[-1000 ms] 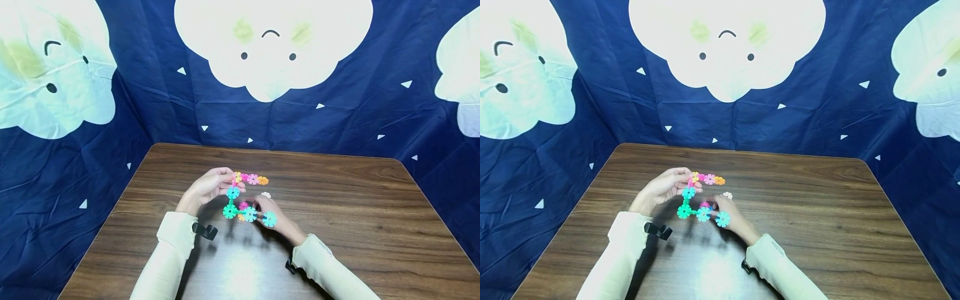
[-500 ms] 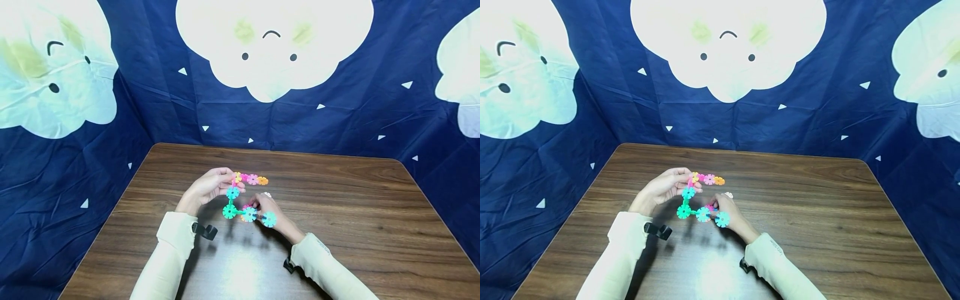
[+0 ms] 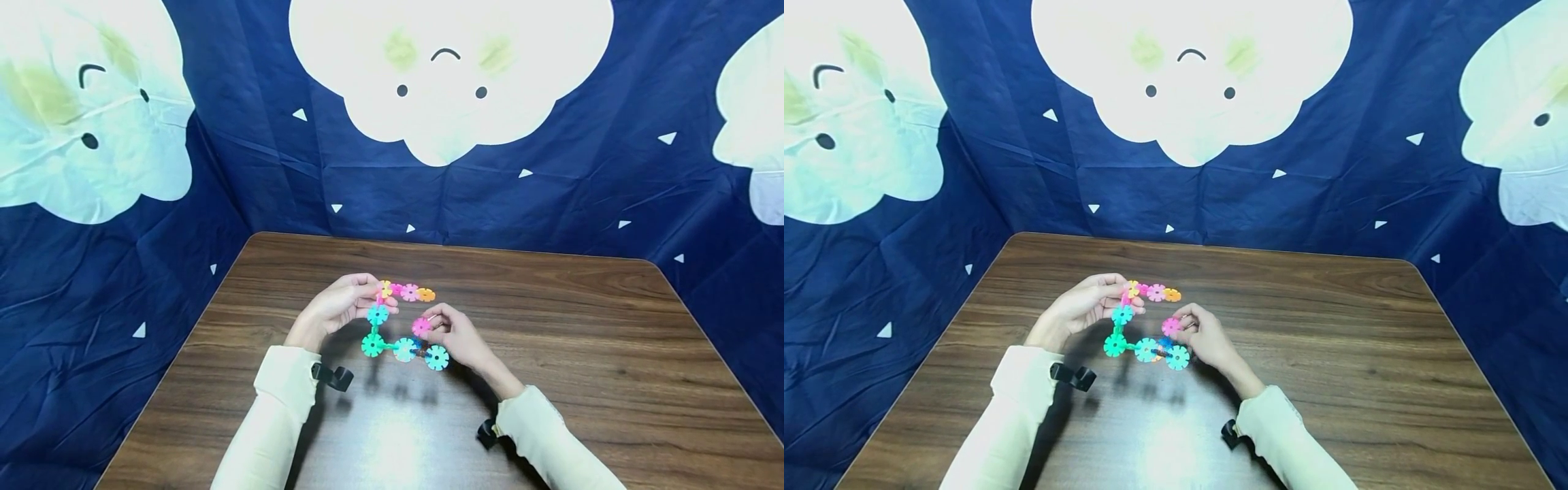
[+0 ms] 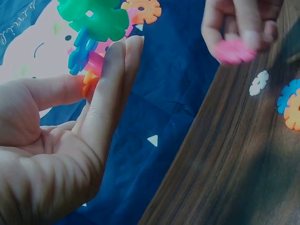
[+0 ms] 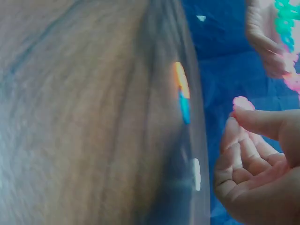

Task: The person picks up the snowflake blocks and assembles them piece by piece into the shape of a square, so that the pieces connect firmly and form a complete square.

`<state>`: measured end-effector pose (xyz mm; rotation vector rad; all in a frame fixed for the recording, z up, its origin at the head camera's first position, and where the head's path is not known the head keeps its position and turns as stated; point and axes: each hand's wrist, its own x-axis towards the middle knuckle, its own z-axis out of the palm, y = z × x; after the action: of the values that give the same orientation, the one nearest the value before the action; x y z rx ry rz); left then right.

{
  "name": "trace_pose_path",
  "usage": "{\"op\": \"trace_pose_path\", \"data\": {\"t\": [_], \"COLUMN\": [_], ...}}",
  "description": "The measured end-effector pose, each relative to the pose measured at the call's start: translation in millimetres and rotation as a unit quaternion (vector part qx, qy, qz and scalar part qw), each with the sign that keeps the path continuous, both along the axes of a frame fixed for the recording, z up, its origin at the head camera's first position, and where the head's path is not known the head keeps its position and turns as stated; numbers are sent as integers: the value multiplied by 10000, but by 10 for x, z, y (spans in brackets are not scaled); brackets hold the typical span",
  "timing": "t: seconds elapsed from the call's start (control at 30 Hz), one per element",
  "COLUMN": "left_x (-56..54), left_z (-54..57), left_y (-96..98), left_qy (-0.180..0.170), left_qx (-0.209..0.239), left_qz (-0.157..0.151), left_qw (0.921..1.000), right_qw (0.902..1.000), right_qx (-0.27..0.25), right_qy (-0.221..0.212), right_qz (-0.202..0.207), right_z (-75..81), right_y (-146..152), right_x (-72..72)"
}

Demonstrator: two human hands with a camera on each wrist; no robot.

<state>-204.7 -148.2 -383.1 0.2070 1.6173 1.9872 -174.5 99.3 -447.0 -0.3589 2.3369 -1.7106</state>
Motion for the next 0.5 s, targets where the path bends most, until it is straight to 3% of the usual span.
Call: {"op": "trace_pose_path", "data": {"t": [0.27, 0.5], "left_x": [-14, -11], "left_z": [-25, -49], "left_y": [9, 27], "left_qy": [17, 28], "left_qx": [-29, -125], "left_qz": [-30, -33], "left_qw": [10000, 9999], "right_qw": [9922, 9837], "right_qx": [-897, -1517], "right_qy": [133, -42], "right_qz": [-853, -966], "right_z": [226, 346], "right_y": [186, 255], "right_x": [16, 38]}}
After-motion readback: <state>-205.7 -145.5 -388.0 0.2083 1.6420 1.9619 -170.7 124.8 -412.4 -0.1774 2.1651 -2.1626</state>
